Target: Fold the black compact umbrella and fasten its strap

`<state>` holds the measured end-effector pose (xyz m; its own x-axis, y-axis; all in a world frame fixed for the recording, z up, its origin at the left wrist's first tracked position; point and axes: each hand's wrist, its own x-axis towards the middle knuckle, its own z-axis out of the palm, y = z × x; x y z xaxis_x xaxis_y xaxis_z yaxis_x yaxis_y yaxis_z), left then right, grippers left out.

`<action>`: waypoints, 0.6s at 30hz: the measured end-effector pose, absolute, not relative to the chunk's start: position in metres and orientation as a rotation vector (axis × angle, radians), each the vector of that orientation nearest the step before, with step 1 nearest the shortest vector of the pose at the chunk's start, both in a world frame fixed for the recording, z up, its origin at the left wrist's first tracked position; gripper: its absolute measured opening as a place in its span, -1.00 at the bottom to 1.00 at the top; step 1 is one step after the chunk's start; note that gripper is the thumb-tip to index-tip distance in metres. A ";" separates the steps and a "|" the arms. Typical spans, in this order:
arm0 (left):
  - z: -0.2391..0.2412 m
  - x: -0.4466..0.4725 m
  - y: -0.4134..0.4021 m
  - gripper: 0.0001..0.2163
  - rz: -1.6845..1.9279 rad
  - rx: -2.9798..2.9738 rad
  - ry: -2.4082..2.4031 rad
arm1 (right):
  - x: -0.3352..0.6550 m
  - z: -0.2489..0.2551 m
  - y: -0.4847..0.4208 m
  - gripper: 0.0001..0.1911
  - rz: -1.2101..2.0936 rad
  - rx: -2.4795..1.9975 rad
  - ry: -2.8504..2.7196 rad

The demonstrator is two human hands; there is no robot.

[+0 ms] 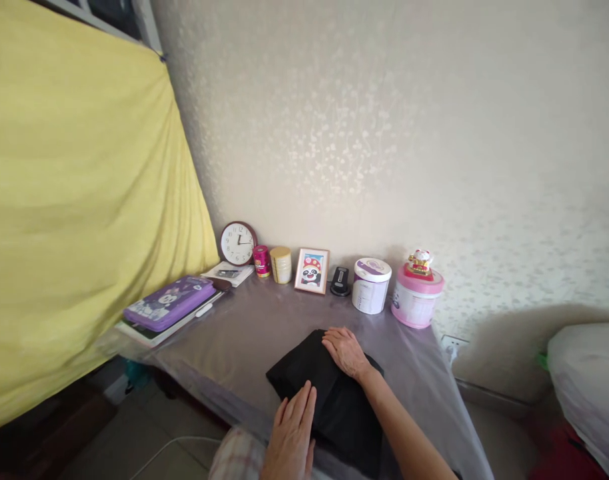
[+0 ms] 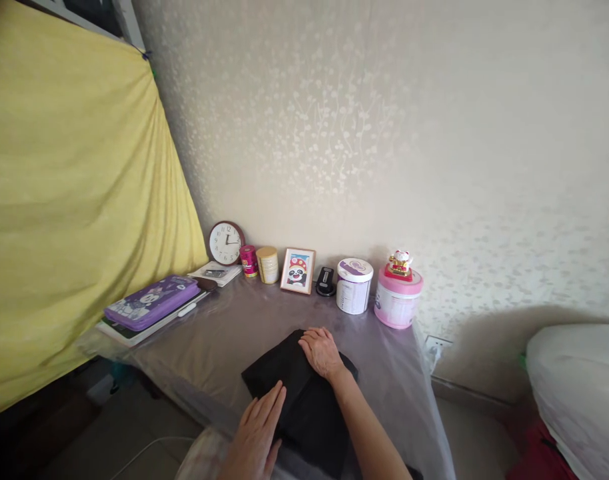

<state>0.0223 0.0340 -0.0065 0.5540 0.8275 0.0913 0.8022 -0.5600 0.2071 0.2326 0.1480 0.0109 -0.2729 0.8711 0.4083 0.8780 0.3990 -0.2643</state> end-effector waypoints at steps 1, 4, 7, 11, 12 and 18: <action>-0.004 0.022 0.034 -0.27 0.226 2.608 1.425 | 0.235 0.010 0.152 -0.70 0.002 -1.515 -2.158; 0.000 0.020 0.036 -0.27 0.205 2.549 1.498 | 0.238 0.007 0.157 -0.69 0.046 -1.531 -2.132; -0.003 0.020 0.034 -0.20 0.231 2.574 1.557 | 0.239 0.003 0.156 -0.69 0.071 -1.526 -2.099; -0.009 0.026 0.031 -0.12 0.157 2.522 1.626 | 0.237 0.002 0.151 -0.70 0.120 -1.496 -2.030; -0.010 0.028 0.031 -0.11 0.164 2.500 1.620 | 0.236 0.003 0.150 -0.70 0.138 -1.484 -2.005; 0.007 0.017 0.038 -0.15 0.389 2.420 1.439 | 0.245 0.013 0.148 -0.67 0.306 -1.388 -1.757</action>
